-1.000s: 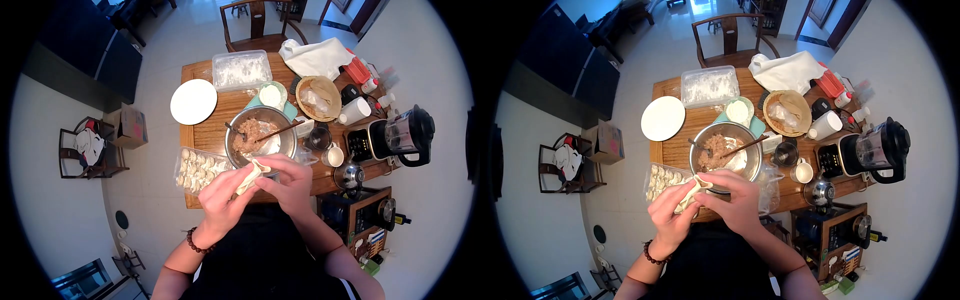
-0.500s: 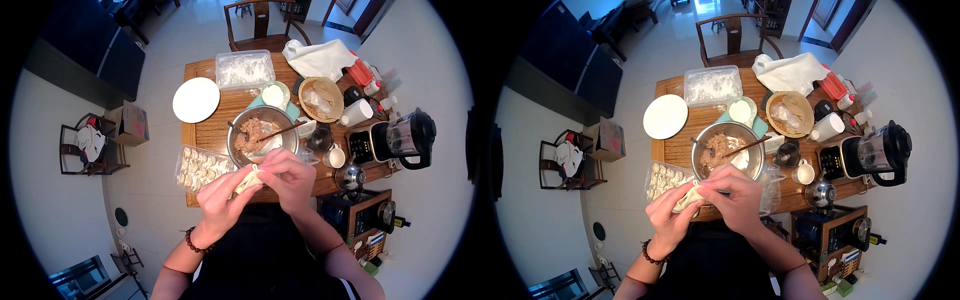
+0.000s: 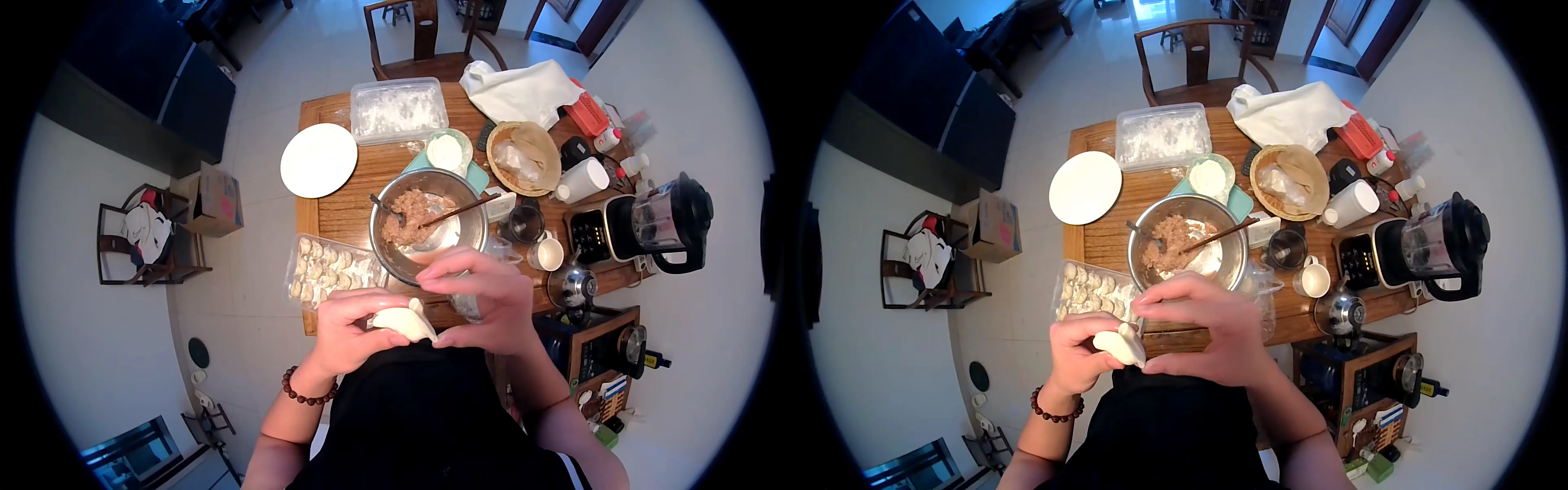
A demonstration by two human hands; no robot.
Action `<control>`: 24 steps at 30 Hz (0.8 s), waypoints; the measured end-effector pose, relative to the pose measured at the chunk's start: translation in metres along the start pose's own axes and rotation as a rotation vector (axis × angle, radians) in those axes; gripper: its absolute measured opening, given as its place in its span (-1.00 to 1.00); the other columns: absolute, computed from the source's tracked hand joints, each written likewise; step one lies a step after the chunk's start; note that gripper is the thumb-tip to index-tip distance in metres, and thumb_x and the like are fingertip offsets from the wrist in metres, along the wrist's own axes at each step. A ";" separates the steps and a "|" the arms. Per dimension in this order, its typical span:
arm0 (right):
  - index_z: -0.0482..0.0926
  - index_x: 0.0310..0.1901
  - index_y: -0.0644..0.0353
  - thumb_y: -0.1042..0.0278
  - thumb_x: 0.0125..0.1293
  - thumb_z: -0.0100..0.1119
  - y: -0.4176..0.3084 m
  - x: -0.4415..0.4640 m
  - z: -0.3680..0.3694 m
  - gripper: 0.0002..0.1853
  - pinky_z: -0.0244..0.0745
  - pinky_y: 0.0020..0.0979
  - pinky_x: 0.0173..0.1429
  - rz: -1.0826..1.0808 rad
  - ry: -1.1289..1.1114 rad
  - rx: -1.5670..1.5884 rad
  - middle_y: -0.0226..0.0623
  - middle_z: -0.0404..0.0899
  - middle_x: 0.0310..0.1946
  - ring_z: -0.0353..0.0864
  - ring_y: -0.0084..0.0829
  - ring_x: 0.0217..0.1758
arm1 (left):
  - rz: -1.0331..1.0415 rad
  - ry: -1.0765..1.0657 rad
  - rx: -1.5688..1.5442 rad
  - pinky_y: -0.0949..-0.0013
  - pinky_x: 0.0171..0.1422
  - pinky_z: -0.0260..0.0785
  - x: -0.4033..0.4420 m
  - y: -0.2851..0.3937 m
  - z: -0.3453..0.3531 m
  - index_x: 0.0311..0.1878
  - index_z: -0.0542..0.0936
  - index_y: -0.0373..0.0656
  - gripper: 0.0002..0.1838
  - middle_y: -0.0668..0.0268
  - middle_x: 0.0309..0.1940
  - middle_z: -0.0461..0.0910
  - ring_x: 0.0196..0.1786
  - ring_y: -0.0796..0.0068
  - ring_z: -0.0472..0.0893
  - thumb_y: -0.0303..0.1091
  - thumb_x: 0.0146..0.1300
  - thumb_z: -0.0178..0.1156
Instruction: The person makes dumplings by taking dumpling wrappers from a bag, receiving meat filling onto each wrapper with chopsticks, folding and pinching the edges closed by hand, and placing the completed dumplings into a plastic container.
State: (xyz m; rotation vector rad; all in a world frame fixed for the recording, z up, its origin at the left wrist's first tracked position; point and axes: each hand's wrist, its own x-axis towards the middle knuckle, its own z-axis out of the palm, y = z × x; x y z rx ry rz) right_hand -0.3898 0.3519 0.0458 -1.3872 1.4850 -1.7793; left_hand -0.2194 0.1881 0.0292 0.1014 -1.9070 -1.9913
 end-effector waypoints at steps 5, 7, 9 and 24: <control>0.76 0.01 0.25 0.30 -0.06 0.69 -0.004 0.004 0.007 -0.46 0.54 -0.20 0.24 -0.001 -0.021 0.085 -0.16 0.72 0.00 0.70 -0.23 0.08 | 0.006 -0.057 0.024 0.39 -0.09 0.57 0.002 0.004 -0.002 0.01 0.73 -0.39 -0.57 0.09 -0.19 0.78 -0.18 0.38 0.76 -0.46 0.06 0.58; 0.76 -0.03 0.33 0.24 -0.06 0.69 -0.006 0.004 0.009 -0.46 0.49 -0.10 0.25 -0.016 -0.020 0.106 -0.10 0.72 -0.03 0.70 -0.17 0.04 | 0.012 -0.069 0.045 0.39 -0.09 0.57 0.003 0.006 -0.003 0.01 0.73 -0.38 -0.57 0.09 -0.20 0.78 -0.18 0.36 0.77 -0.46 0.06 0.58; 0.76 -0.04 0.33 0.26 -0.02 0.67 -0.008 0.004 0.010 -0.50 0.47 -0.11 0.25 -0.013 -0.011 0.108 -0.10 0.72 -0.04 0.70 -0.18 0.03 | 0.035 -0.099 0.093 0.37 -0.09 0.58 0.005 0.008 -0.004 0.01 0.74 -0.37 -0.57 0.09 -0.20 0.78 -0.17 0.32 0.77 -0.46 0.05 0.58; 0.79 -0.01 0.16 0.41 -0.01 0.66 -0.011 -0.001 0.017 -0.54 0.60 -0.30 0.14 -0.110 0.150 -0.007 -0.16 0.68 0.06 0.70 -0.27 0.09 | 0.035 -0.059 0.079 0.37 -0.11 0.60 0.005 0.013 -0.005 0.00 0.74 -0.38 -0.59 0.10 -0.22 0.78 -0.20 0.33 0.78 -0.48 0.06 0.57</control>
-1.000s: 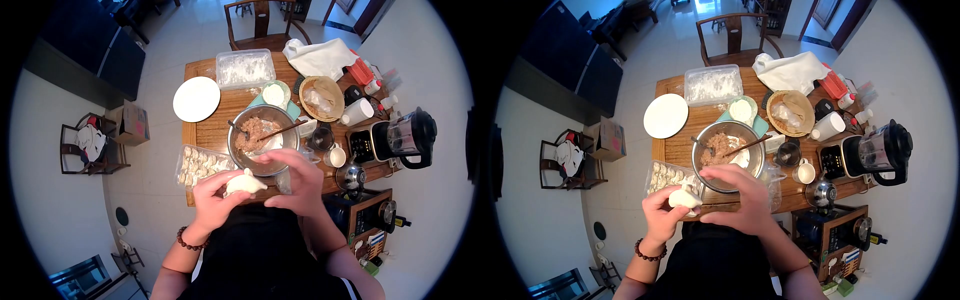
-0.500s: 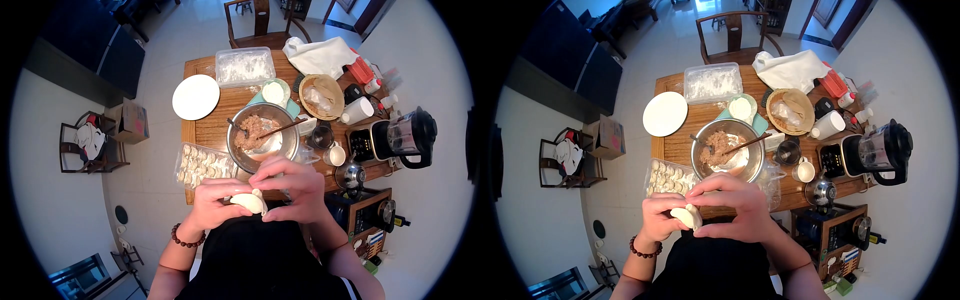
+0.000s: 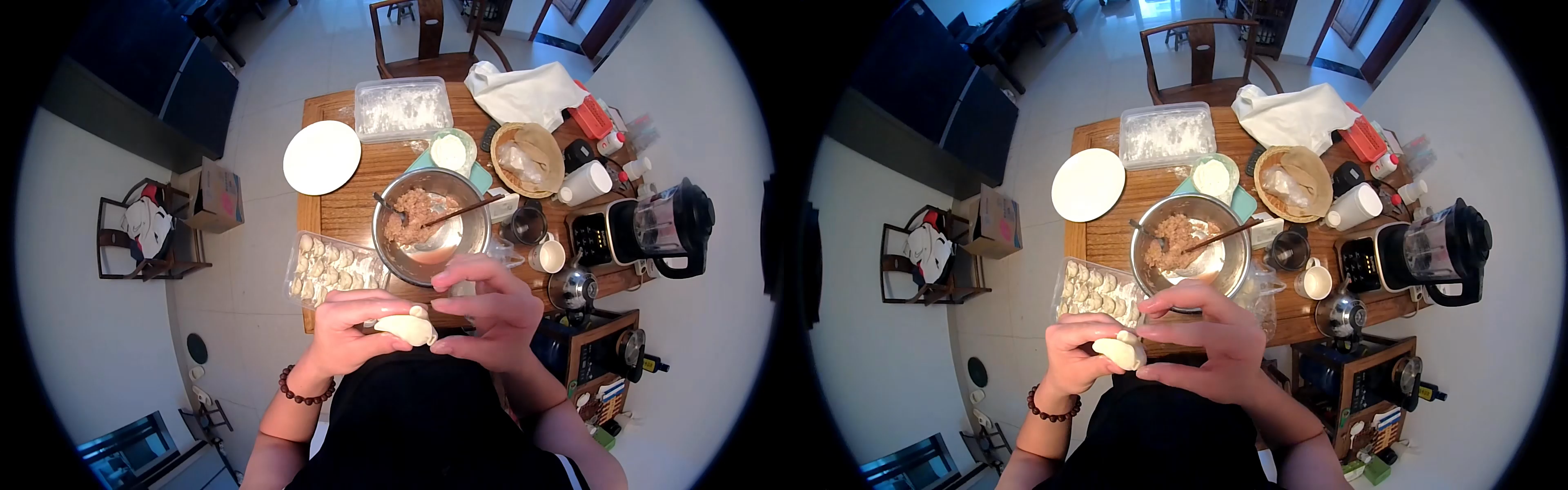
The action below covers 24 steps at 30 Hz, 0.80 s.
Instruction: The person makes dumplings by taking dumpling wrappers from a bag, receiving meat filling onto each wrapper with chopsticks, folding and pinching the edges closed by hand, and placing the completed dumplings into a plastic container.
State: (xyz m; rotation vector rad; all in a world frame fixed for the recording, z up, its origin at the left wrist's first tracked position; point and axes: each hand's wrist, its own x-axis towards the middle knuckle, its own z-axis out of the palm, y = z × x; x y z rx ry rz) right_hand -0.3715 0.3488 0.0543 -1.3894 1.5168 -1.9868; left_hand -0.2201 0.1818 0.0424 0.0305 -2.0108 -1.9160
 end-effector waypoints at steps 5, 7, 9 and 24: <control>0.81 -0.05 0.15 0.42 -0.03 0.67 -0.003 0.003 0.000 -0.58 0.59 -0.29 0.13 0.001 -0.032 0.015 -0.13 0.68 0.05 0.69 -0.26 0.07 | 0.027 -0.040 0.039 0.38 -0.12 0.60 0.003 0.002 -0.001 0.01 0.74 -0.37 -0.60 0.10 -0.22 0.78 -0.20 0.34 0.78 -0.50 0.06 0.56; 0.81 -0.07 0.15 0.43 -0.02 0.66 -0.003 0.003 0.000 -0.59 0.58 -0.30 0.14 0.011 -0.035 0.023 -0.13 0.68 0.05 0.69 -0.26 0.07 | 0.035 -0.049 0.048 0.38 -0.12 0.60 0.003 0.004 0.000 0.01 0.74 -0.37 -0.60 0.11 -0.22 0.78 -0.20 0.34 0.78 -0.51 0.07 0.55; 0.82 -0.11 0.16 0.47 0.01 0.63 -0.002 0.002 0.000 -0.66 0.57 -0.29 0.14 0.001 -0.039 0.025 -0.12 0.69 0.04 0.69 -0.27 0.06 | 0.018 -0.043 0.052 0.38 -0.12 0.60 0.003 0.005 0.000 0.01 0.74 -0.37 -0.60 0.11 -0.21 0.78 -0.20 0.33 0.78 -0.52 0.06 0.55; 0.49 0.32 0.44 0.68 0.16 0.46 0.055 -0.006 0.009 -0.35 0.51 -0.28 0.37 0.384 0.009 0.258 -0.01 0.56 0.24 0.61 -0.30 0.24 | 0.012 0.147 0.444 0.37 -0.14 0.55 0.019 -0.011 -0.005 0.00 0.74 -0.32 -0.64 0.11 -0.21 0.76 -0.22 0.33 0.75 -0.50 0.10 0.51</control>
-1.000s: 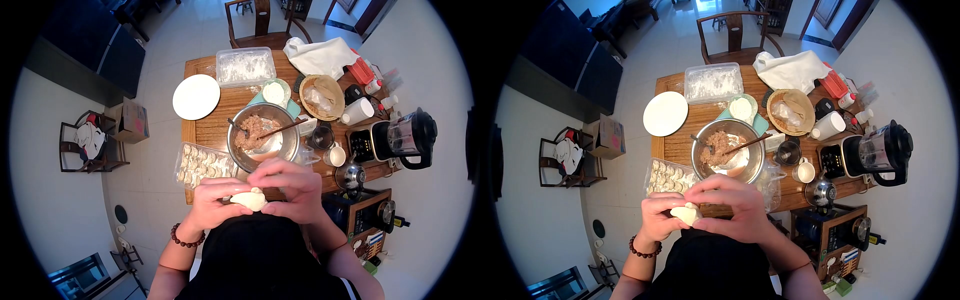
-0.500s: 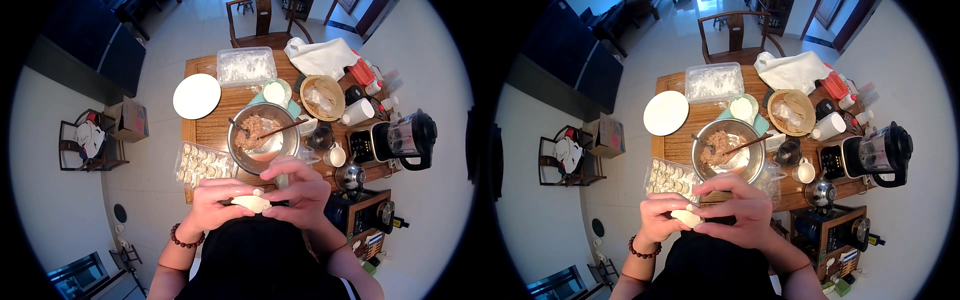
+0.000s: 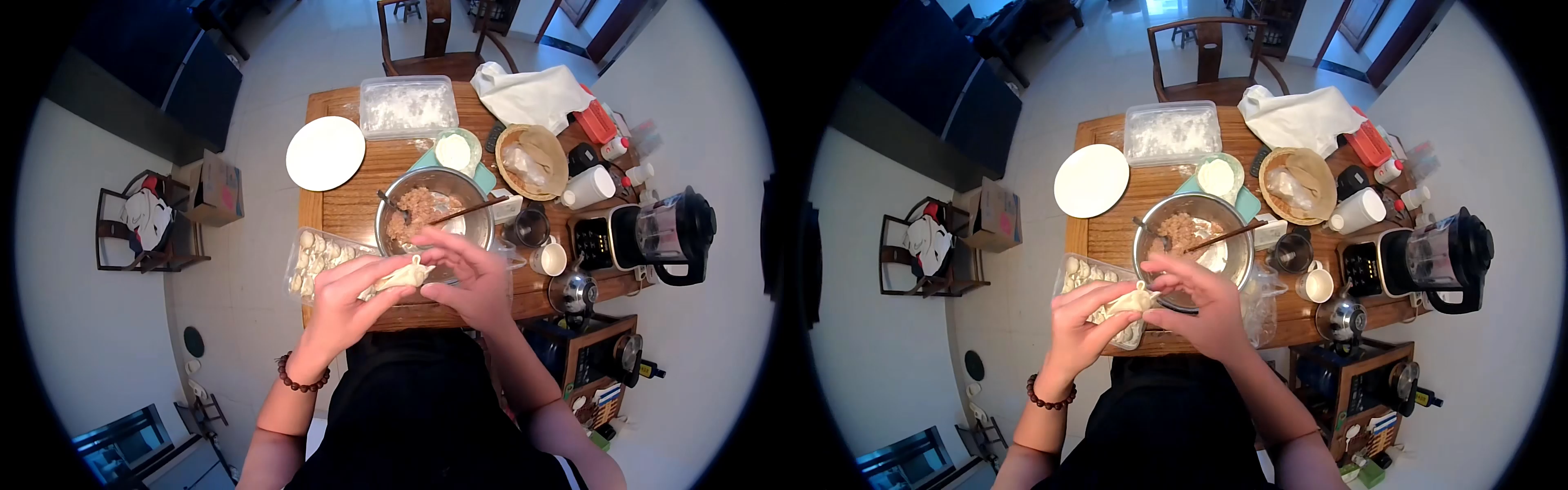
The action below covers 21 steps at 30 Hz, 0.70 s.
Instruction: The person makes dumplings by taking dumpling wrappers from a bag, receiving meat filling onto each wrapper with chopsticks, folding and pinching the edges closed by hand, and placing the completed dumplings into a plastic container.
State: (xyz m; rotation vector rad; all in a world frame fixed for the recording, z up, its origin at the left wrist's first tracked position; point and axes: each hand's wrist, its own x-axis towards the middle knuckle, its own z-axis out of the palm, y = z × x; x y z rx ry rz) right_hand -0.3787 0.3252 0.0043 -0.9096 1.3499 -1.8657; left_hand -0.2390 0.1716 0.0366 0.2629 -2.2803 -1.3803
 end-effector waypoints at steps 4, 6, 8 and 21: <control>0.52 0.29 0.47 0.76 0.23 0.36 0.022 0.003 0.004 -0.44 0.56 -0.34 0.36 0.113 -0.033 0.101 -0.02 0.56 0.25 0.62 -0.31 0.25 | 0.042 0.002 0.188 0.36 -0.16 0.57 0.000 -0.004 -0.005 0.04 0.73 -0.26 -0.64 0.13 -0.22 0.76 -0.25 0.28 0.75 -0.48 0.14 0.50; 0.56 0.25 0.47 0.78 0.23 0.34 0.030 0.007 0.006 -0.49 0.57 -0.33 0.35 0.096 -0.034 0.123 -0.02 0.56 0.23 0.62 -0.29 0.26 | 0.062 0.001 0.216 0.34 -0.19 0.57 0.000 -0.008 -0.006 0.05 0.72 -0.26 -0.63 0.14 -0.24 0.75 -0.27 0.25 0.74 -0.46 0.15 0.49; 0.59 0.21 0.48 0.79 0.24 0.32 0.036 0.009 0.008 -0.54 0.59 -0.32 0.35 0.077 -0.036 0.145 -0.01 0.57 0.22 0.63 -0.27 0.26 | 0.083 0.001 0.246 0.32 -0.23 0.57 0.000 -0.010 -0.007 0.07 0.71 -0.25 -0.62 0.14 -0.27 0.73 -0.29 0.23 0.73 -0.45 0.16 0.49; 0.71 -0.11 0.43 0.72 0.31 0.32 0.046 0.012 -0.001 -0.86 0.59 -0.39 0.19 0.035 0.018 0.262 -0.08 0.63 0.07 0.66 -0.38 0.10 | 0.012 -0.011 0.260 0.35 -0.21 0.55 0.004 -0.007 0.001 -0.05 0.73 -0.25 -0.69 0.16 -0.30 0.74 -0.30 0.28 0.74 -0.39 0.16 0.52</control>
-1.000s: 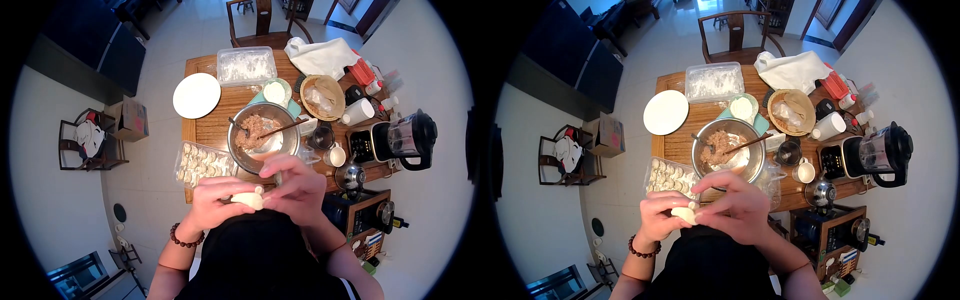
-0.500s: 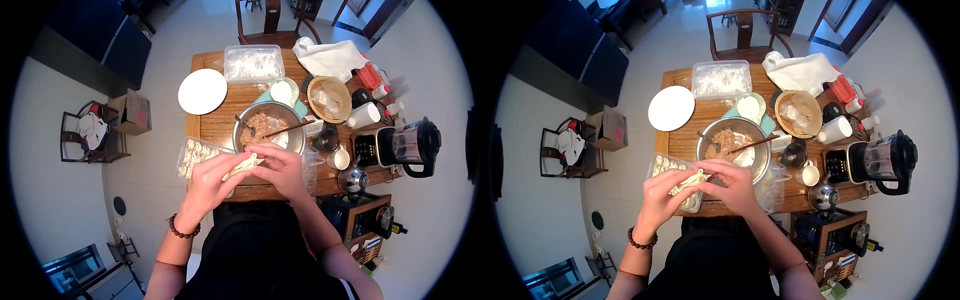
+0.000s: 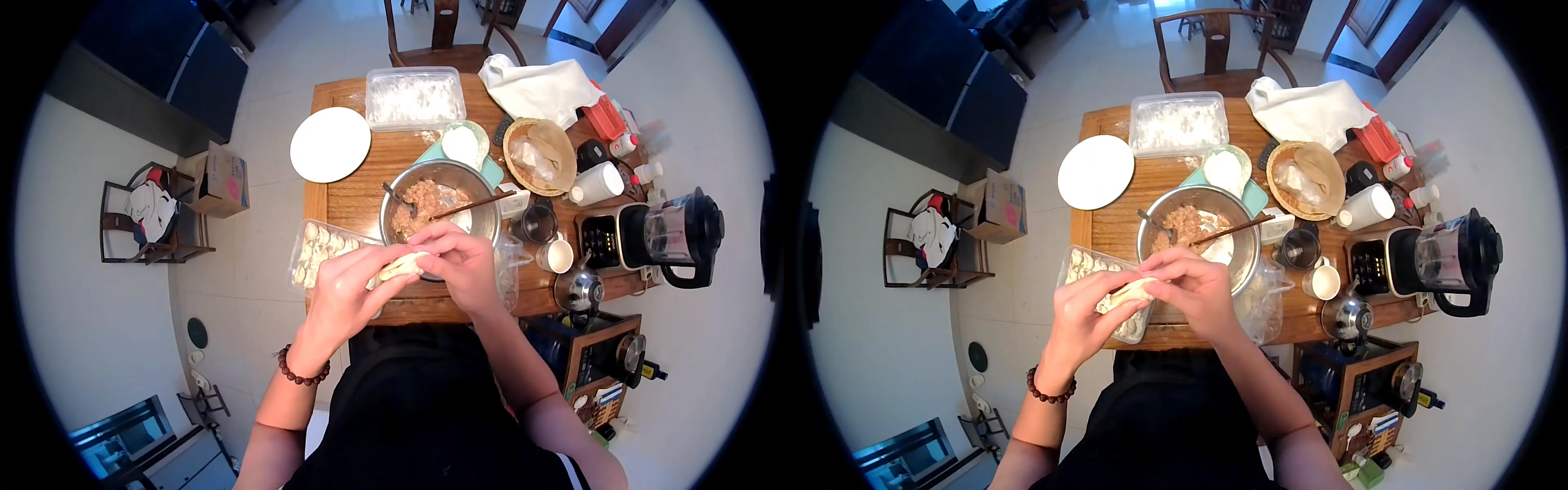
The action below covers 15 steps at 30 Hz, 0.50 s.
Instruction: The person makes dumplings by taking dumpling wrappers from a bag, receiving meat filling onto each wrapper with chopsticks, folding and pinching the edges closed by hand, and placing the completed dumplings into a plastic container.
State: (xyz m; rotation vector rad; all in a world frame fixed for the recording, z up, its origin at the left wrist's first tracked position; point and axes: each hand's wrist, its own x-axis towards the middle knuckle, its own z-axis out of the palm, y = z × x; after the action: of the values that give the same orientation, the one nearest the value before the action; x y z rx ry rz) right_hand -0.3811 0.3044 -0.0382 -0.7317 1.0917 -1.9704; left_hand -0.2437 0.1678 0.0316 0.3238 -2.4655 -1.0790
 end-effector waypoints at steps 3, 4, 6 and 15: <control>0.71 -0.17 0.42 0.70 0.31 0.32 -0.001 -0.001 -0.005 -0.92 0.57 -0.39 0.18 0.005 0.009 -0.010 -0.11 0.64 0.02 0.66 -0.41 0.06 | -0.010 -0.011 -0.014 0.35 -0.20 0.55 0.000 -0.001 0.005 -0.05 0.73 -0.25 -0.69 0.16 -0.30 0.74 -0.30 0.27 0.73 -0.39 0.16 0.52; 0.71 -0.20 0.42 0.70 0.31 0.32 -0.001 0.000 -0.005 -0.94 0.56 -0.39 0.18 0.005 0.014 -0.015 -0.12 0.65 -0.01 0.65 -0.41 0.05 | -0.013 -0.011 -0.024 0.34 -0.19 0.55 0.001 -0.001 0.006 -0.04 0.73 -0.25 -0.69 0.16 -0.30 0.74 -0.29 0.27 0.73 -0.39 0.16 0.52; 0.69 -0.10 0.42 0.69 0.32 0.32 0.003 0.000 -0.008 -0.87 0.57 -0.39 0.18 0.005 0.015 -0.019 -0.12 0.65 0.01 0.65 -0.42 0.06 | -0.020 -0.004 -0.028 0.34 -0.19 0.55 0.001 -0.001 0.009 -0.04 0.73 -0.25 -0.69 0.15 -0.30 0.75 -0.28 0.27 0.74 -0.39 0.16 0.52; 0.46 0.34 0.43 0.52 0.51 0.17 0.007 -0.013 -0.002 -0.58 0.62 -0.42 0.17 0.230 0.082 0.219 -0.13 0.66 0.09 0.68 -0.46 0.06 | -0.012 0.085 0.072 0.32 -0.16 0.57 0.000 -0.001 0.025 -0.01 0.73 -0.23 -0.66 0.16 -0.28 0.74 -0.26 0.23 0.74 -0.41 0.14 0.52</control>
State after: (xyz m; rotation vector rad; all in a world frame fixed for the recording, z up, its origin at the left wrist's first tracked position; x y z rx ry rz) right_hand -0.3736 0.3133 -0.0466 -0.3927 0.9425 -1.8965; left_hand -0.2550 0.1833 0.0158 0.3983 -2.4329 -0.9629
